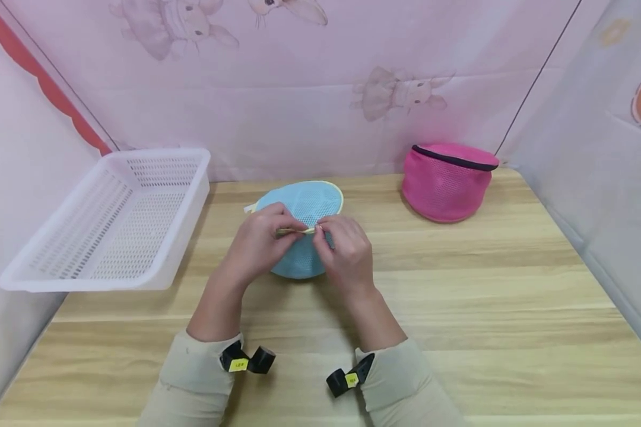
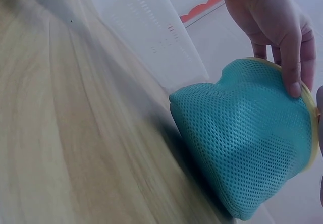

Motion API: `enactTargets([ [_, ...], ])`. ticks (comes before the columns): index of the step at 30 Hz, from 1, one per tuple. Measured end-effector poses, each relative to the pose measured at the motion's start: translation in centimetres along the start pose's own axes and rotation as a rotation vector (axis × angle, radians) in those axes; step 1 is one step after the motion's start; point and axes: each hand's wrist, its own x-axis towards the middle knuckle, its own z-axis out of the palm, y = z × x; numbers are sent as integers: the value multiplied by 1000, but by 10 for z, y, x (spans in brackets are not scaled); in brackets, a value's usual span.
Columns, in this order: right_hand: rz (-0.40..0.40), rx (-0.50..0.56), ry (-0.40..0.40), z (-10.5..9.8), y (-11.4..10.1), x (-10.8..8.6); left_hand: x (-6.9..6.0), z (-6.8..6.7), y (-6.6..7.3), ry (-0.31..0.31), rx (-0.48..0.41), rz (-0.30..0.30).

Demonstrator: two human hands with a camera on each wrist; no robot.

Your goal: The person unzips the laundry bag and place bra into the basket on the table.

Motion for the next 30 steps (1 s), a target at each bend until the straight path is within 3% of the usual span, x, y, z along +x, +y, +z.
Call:
enactTargets([
  [8, 30, 5, 3, -2, 2, -2, 0, -2, -1, -29, -1, -34],
  [15, 42, 1, -2, -2, 1, -1, 1, 0, -4, 53, 31, -20],
  [22, -10, 9, -18, 2, -4, 0, 2, 0, -5, 109, 74, -122],
  [25, -12, 18, -21, 4, -4, 0, 3, 0, -5, 90, 79, -128],
  [30, -5, 4, -22, 5, -4, -2, 2, 2, -2, 6, 62, -70],
])
